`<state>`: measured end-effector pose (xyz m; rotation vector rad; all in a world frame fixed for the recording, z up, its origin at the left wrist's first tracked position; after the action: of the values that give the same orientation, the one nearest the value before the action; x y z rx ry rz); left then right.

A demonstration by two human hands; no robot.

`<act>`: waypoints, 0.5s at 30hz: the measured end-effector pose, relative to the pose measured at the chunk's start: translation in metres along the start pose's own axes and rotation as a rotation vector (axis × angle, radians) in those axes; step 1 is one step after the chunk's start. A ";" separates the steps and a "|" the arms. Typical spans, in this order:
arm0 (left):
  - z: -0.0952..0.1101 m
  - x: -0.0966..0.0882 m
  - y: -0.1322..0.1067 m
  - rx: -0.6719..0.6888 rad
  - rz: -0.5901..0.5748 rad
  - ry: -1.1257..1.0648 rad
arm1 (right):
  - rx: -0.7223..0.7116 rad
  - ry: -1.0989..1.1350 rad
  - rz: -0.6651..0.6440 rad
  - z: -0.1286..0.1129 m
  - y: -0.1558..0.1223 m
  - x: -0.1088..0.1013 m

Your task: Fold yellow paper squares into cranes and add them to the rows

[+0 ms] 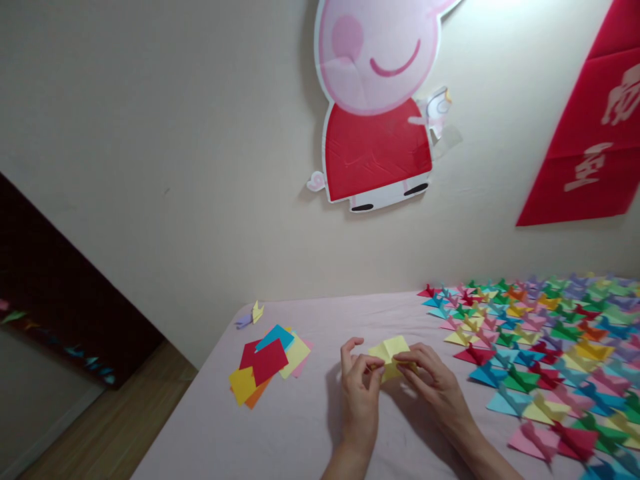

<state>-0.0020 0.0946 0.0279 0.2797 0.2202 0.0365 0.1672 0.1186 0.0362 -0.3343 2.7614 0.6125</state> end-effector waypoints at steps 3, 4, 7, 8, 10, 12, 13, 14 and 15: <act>0.005 0.000 -0.001 0.016 0.006 0.022 | 0.010 -0.001 0.007 -0.001 0.000 0.000; 0.007 0.001 -0.001 0.018 0.004 0.026 | 0.014 -0.003 0.008 -0.002 0.001 0.001; 0.009 0.001 -0.001 0.017 0.001 0.019 | 0.026 -0.003 0.014 -0.003 0.000 0.000; 0.010 0.001 -0.001 0.016 0.001 0.014 | 0.031 -0.002 0.016 -0.003 0.000 0.000; 0.009 0.001 0.000 0.013 0.000 0.007 | 0.037 -0.006 0.018 -0.003 0.000 -0.001; 0.009 0.001 0.001 0.014 -0.007 0.009 | 0.037 -0.016 0.007 -0.003 0.001 -0.001; 0.008 0.001 0.001 0.015 -0.008 0.011 | 0.037 -0.018 0.001 -0.003 0.001 0.000; 0.007 0.000 0.002 0.012 -0.007 0.011 | 0.040 -0.014 -0.004 -0.002 0.001 0.001; 0.005 -0.001 0.002 0.008 -0.001 0.007 | 0.051 0.001 -0.008 0.000 0.001 0.001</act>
<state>-0.0017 0.0951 0.0331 0.2872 0.2277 0.0358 0.1655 0.1194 0.0362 -0.3348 2.7694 0.5394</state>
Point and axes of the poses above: each hand's wrist, its own y-axis towards the middle knuckle, its own x-axis out of the palm, z = x × y, the point moved 8 cm from there along y, towards the middle knuckle, and after that the axes turned 13 degrees about -z, right-handed, at the moved point
